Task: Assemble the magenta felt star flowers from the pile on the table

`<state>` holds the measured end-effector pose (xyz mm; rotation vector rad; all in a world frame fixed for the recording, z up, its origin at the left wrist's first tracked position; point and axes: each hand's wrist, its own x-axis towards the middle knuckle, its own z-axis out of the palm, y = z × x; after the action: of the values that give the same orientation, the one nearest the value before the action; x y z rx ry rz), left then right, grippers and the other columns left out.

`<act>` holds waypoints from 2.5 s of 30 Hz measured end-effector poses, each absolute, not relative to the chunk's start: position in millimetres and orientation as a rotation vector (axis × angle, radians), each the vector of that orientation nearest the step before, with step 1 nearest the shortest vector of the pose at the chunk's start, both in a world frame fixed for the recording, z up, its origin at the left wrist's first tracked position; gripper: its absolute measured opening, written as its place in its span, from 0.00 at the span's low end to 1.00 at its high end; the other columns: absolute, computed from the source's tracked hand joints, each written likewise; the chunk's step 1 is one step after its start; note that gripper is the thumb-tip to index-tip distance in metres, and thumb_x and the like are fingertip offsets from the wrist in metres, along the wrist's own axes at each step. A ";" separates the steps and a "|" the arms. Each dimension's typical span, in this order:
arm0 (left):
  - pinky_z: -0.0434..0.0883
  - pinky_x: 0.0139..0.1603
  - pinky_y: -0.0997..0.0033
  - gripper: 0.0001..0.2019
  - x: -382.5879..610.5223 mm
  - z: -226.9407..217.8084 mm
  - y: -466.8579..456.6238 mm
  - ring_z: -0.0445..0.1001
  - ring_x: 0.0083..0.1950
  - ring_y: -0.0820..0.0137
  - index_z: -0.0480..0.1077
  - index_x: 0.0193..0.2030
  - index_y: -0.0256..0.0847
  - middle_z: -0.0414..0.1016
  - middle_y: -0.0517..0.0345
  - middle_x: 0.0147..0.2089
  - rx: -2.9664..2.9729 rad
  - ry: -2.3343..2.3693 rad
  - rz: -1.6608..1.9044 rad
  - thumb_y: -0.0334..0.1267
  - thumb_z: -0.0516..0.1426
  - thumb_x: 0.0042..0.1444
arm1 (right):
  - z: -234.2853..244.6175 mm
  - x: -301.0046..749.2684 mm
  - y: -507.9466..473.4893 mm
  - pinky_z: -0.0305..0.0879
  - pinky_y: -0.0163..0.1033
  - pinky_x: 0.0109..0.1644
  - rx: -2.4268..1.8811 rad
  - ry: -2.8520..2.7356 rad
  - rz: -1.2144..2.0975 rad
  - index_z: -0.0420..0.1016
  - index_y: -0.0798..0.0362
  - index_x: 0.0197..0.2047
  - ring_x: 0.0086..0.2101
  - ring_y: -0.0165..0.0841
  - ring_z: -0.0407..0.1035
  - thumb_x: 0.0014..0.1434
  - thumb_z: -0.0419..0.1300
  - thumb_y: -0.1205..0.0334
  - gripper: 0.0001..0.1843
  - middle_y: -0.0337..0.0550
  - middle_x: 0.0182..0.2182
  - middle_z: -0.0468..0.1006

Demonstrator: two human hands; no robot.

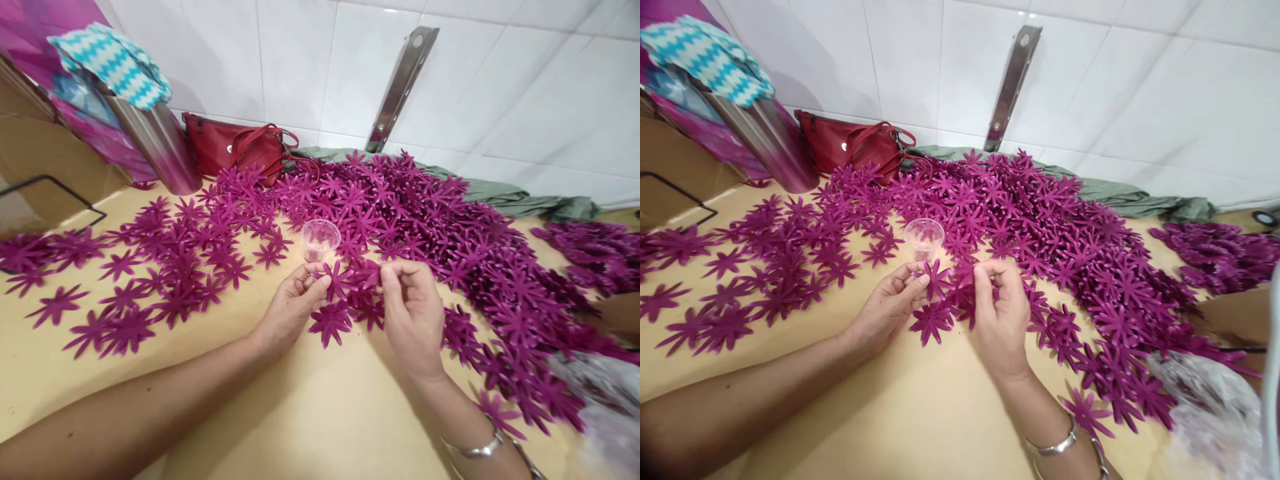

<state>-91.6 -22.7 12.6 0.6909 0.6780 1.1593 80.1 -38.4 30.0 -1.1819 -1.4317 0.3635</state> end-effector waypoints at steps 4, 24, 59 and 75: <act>0.77 0.42 0.75 0.22 -91.4 11.2 -24.0 0.80 0.36 0.74 0.74 0.45 0.39 0.84 0.59 0.39 0.700 0.706 1.147 0.44 0.75 0.49 | 29.0 90.3 -30.0 0.63 0.56 0.60 -1.306 -1.603 -0.002 0.76 0.48 0.43 0.50 0.44 0.71 0.70 0.61 0.60 0.04 0.46 0.44 0.79; 0.78 0.44 0.74 0.13 -94.0 9.7 -26.8 0.80 0.37 0.73 0.80 0.41 0.37 0.83 0.56 0.38 0.840 0.701 1.088 0.43 0.72 0.55 | 27.6 78.1 -35.8 0.69 0.52 0.61 -1.137 -1.645 0.554 0.82 0.47 0.39 0.52 0.40 0.76 0.68 0.64 0.62 0.05 0.46 0.49 0.81; 0.74 0.45 0.74 0.11 -92.3 9.2 -28.7 0.73 0.39 0.73 0.74 0.36 0.40 0.75 0.60 0.38 0.942 0.769 1.254 0.44 0.67 0.61 | 30.2 80.6 -35.0 0.60 0.60 0.66 -1.216 -1.714 0.074 0.78 0.46 0.47 0.58 0.47 0.69 0.65 0.67 0.59 0.07 0.49 0.52 0.78; 0.77 0.46 0.72 0.16 -91.8 14.5 -28.9 0.72 0.36 0.75 0.69 0.33 0.40 0.74 0.62 0.36 0.873 0.811 1.254 0.45 0.71 0.55 | 20.1 83.6 -27.0 0.65 0.37 0.37 -1.109 -1.155 0.842 0.74 0.48 0.36 0.31 0.31 0.66 0.63 0.69 0.54 0.10 0.35 0.30 0.72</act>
<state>-91.8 -28.9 14.5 0.8734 0.8113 1.2540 83.6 -27.0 20.1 -1.1086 -1.1546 0.8418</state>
